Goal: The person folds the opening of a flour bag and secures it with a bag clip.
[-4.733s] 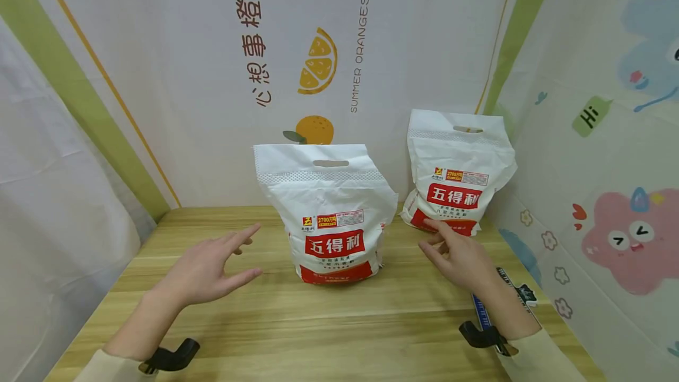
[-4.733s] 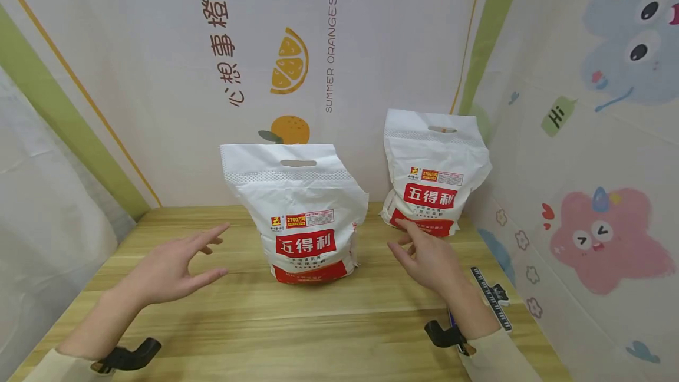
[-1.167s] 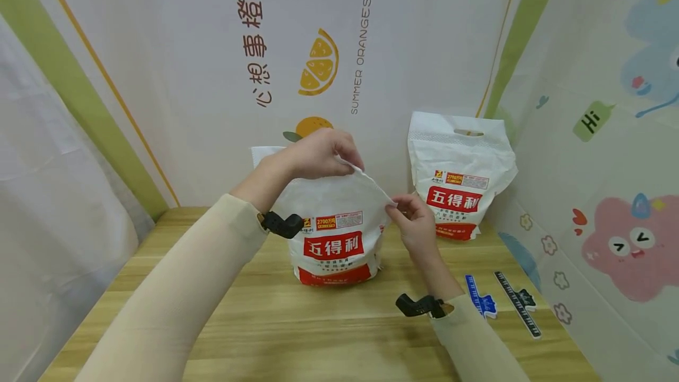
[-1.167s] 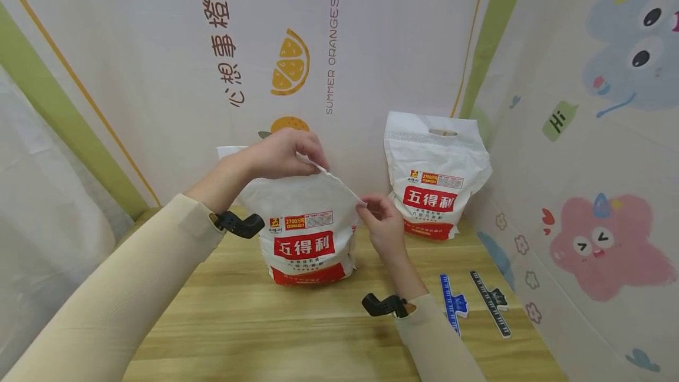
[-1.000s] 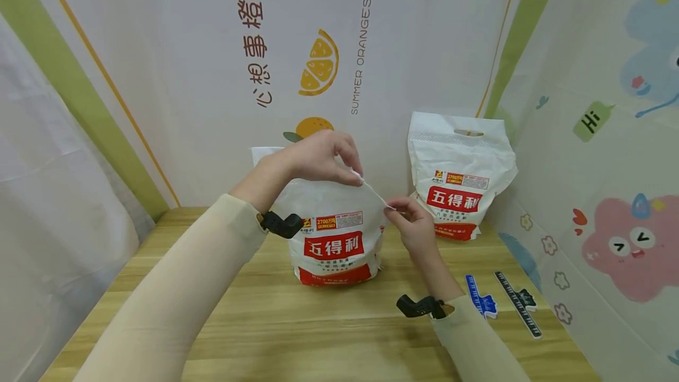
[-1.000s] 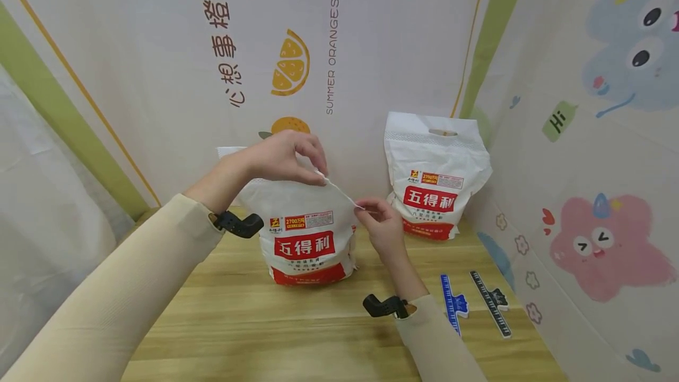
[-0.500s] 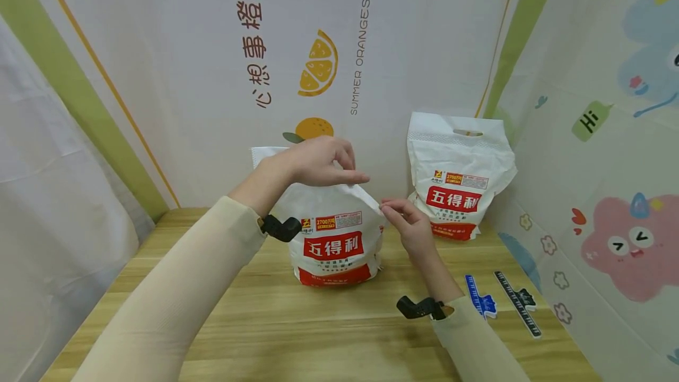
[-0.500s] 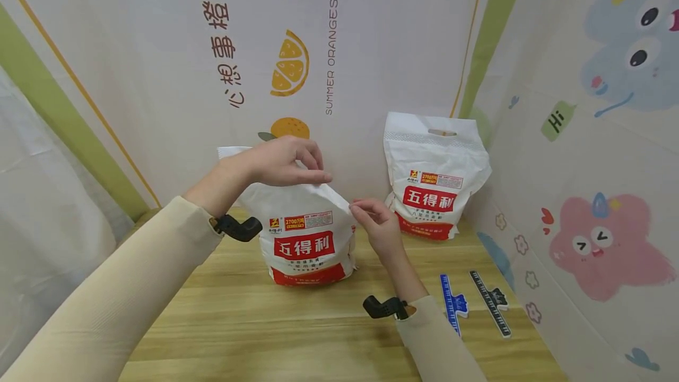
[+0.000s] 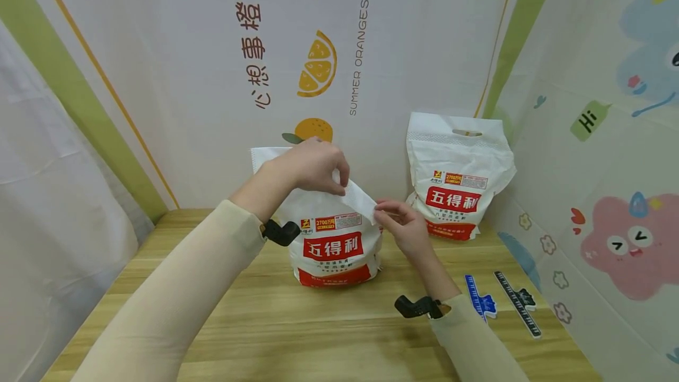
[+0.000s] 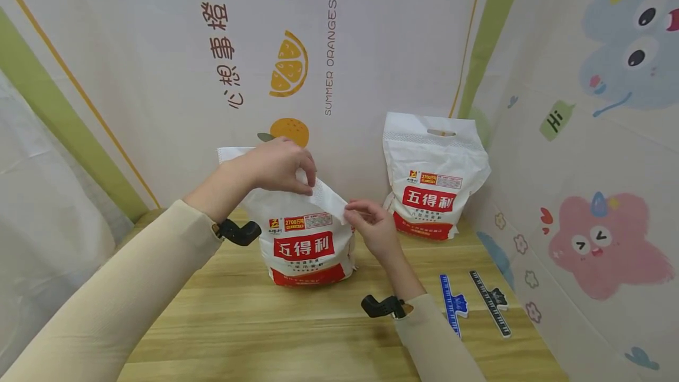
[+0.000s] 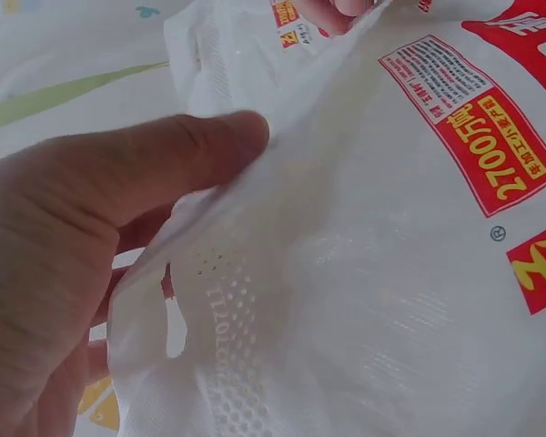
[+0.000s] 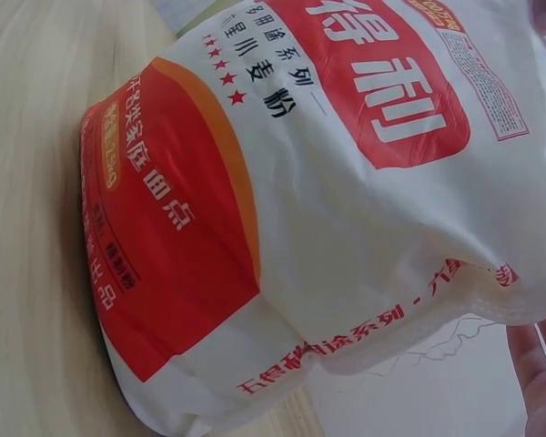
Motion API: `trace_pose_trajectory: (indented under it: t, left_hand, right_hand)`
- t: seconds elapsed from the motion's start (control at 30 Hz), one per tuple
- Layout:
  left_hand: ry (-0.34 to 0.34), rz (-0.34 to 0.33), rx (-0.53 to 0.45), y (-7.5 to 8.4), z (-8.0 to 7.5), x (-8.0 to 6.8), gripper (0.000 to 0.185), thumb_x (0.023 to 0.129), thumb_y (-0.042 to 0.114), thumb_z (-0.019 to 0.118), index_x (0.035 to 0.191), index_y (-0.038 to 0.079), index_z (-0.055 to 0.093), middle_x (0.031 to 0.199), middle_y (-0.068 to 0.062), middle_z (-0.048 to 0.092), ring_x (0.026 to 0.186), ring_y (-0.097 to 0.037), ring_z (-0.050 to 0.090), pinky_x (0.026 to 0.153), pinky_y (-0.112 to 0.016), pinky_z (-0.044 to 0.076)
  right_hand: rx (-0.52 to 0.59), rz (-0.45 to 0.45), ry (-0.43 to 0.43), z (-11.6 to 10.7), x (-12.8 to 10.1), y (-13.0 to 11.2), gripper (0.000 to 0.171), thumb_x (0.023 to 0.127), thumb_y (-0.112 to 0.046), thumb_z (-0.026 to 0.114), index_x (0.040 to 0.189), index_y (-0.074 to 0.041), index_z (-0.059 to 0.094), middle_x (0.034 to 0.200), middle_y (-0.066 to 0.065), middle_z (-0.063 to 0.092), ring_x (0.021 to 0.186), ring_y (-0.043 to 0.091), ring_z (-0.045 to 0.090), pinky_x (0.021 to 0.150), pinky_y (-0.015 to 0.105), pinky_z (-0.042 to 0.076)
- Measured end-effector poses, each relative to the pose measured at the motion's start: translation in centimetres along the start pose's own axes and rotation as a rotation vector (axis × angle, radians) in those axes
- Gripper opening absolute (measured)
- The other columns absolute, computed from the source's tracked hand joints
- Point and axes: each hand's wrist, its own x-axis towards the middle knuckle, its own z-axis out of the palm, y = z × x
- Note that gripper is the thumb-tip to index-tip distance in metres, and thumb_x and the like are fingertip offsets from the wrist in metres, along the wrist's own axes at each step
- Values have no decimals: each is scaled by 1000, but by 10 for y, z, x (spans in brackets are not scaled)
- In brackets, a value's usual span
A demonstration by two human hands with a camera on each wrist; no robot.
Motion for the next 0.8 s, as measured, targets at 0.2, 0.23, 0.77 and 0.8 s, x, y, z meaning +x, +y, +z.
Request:
trace_pose_trajectory:
  t: [0.2,0.23,0.77,0.8]
  left_hand:
    - [12,-2,33,0,3,0,5,97,25,84,99,21,86,109,2,82,105,-24,68,114,-52,49]
    - [15,3,36,0,4,0,5,98,24,83,99,21,86,109,1,82,104,-24,68,111,-51,50]
    - [115,53,-48,-12,25,-7,13,98,18,83,110,19,89,104,0,76,110,-22,66,129,-65,30]
    - [120,54,-59,-12,26,-7,14,98,18,84,111,18,89,104,0,76,110,-22,66,129,-66,29]
  right_hand:
    - [-22,7,-22,3,0,-1,28,104,-21,79,127,-7,77,137,11,73,126,24,69,95,28,63]
    - [-32,3,-24,4,1,-1,28,104,-21,78,128,-7,78,135,11,74,124,23,69,95,28,63]
    - [-72,-27,-10,6,0,-1,27,104,-14,77,130,-8,78,134,11,74,127,25,68,95,23,62]
    - [-66,-30,-10,6,0,-1,27,104,-13,77,130,-8,79,133,12,74,129,26,68,96,23,62]
